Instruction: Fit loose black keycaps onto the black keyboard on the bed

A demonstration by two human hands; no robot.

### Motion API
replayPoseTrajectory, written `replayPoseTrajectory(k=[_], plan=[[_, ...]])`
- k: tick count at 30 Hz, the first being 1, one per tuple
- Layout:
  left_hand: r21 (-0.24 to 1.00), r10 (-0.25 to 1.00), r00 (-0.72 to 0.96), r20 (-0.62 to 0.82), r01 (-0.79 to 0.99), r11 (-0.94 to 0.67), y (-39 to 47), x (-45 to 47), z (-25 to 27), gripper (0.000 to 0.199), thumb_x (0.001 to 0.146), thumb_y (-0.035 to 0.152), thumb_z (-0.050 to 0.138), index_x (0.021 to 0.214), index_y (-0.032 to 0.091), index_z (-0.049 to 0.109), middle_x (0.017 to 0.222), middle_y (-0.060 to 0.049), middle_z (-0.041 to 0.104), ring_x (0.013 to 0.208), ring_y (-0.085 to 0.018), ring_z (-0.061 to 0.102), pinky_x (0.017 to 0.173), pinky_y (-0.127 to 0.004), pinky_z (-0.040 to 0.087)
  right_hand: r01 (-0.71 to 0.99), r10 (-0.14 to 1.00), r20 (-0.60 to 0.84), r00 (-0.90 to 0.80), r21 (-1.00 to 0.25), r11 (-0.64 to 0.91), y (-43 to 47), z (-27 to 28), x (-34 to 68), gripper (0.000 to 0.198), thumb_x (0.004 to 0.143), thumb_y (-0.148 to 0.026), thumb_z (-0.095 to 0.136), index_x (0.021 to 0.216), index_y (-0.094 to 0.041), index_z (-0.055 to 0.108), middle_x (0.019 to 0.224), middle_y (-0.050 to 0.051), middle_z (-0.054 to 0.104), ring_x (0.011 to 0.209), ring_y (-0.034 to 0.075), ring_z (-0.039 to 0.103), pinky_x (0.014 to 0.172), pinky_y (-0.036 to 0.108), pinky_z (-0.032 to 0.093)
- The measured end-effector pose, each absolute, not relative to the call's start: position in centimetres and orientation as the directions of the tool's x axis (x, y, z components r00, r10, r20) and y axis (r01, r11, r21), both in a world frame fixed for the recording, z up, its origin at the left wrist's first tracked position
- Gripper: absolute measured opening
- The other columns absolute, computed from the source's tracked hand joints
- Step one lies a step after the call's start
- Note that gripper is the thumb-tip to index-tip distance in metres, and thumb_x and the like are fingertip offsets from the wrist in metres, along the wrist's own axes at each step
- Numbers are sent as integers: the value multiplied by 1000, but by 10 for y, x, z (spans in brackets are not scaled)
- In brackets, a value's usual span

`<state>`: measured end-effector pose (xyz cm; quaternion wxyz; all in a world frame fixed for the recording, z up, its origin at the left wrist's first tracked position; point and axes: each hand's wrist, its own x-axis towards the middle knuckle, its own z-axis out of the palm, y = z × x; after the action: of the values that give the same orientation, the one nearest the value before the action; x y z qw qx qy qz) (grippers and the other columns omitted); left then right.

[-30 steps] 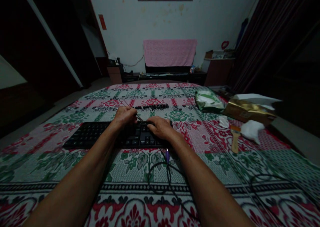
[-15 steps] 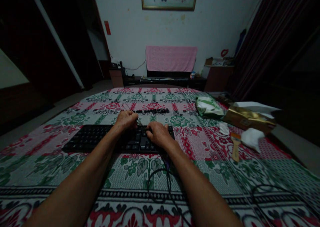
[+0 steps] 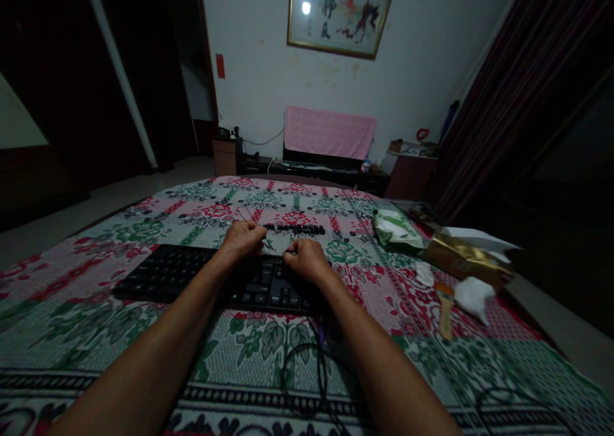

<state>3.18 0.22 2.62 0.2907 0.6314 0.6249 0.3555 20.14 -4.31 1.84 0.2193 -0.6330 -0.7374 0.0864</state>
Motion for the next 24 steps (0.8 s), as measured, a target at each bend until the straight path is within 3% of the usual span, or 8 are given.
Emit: replayPoseTrajectory(k=[5,10,14,18,24], plan=[[827,995,-71,69,561,-17,-1,25,34,21,68,31,49,68,17,64,48,-2,63,52,-16,63,48,-20,44,930,986,168,-15,-360,75,-4,15,214,19,71,-25,56,86,-18,66,81,2,69,75,15,61,67,21,41],[847,995,-99,28,530,29,-2,21,39,19,67,30,49,67,17,63,48,-1,63,47,-15,61,44,-20,43,921,985,120,-127,-354,162,16,0,222,25,75,-25,54,95,-19,67,89,1,70,82,14,61,71,20,40],[851,995,-94,18,523,33,2,22,33,21,68,31,48,69,17,63,51,-2,64,45,-15,61,44,-20,43,937,975,110,-196,-272,219,21,-2,228,25,82,-29,46,85,-20,69,85,2,69,79,14,60,68,20,38],[856,996,-78,47,517,1,5,22,26,20,68,30,48,69,17,63,51,-2,63,48,-15,63,46,-20,43,955,986,110,-129,-256,153,24,-4,234,34,85,-30,38,74,-18,68,76,5,68,73,15,58,65,22,36],[857,997,-58,59,516,-21,6,21,26,20,69,31,47,68,18,62,51,-1,63,47,-15,62,47,-20,44,950,989,144,-41,-302,83,23,-5,240,33,80,-18,40,101,-19,65,95,4,68,86,15,58,73,22,40]])
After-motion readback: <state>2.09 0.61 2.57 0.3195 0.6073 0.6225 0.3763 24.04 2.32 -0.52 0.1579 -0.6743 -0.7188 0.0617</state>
